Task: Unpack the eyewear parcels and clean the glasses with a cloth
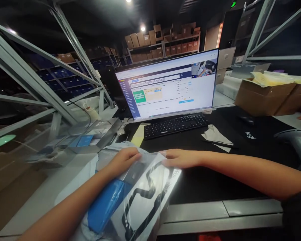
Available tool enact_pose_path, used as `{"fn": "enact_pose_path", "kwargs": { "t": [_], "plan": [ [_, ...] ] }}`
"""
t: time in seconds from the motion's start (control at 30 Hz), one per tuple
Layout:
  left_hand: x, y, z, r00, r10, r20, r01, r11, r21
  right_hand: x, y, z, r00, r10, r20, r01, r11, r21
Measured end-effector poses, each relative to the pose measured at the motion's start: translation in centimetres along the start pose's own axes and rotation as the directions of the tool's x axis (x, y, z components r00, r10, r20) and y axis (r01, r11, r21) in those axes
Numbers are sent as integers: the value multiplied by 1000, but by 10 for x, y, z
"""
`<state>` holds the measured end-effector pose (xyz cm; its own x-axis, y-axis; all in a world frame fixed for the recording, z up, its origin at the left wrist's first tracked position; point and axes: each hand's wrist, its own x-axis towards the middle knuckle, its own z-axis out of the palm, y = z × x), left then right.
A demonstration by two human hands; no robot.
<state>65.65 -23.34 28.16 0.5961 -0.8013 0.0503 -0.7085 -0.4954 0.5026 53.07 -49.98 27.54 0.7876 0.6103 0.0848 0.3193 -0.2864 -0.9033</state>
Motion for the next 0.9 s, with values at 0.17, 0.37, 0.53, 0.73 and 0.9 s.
{"fn": "enact_pose_path", "kwargs": {
  "t": [0.17, 0.37, 0.53, 0.73, 0.9],
  "plan": [
    [2, 0, 3, 1000, -26, -1, 26, 999, 33, -24, -9, 5, 965, 169, -199, -215, 946, -243],
    [1, -3, 2, 996, -71, -52, 75, 994, 73, -49, 1, 1, 905, 266, -331, -356, 900, -251],
    [2, -4, 2, 992, -91, -86, 98, 992, 79, -97, -3, 14, 960, 145, -241, -209, 941, -266],
    [0, -4, 2, 990, -99, -103, 107, 991, 75, -96, -31, 41, 968, 206, -146, -252, 823, -509],
    [-8, -15, -10, 976, -124, -180, 139, 988, 71, -142, -41, 21, 940, 201, -276, -319, 802, -504]
  ]
}}
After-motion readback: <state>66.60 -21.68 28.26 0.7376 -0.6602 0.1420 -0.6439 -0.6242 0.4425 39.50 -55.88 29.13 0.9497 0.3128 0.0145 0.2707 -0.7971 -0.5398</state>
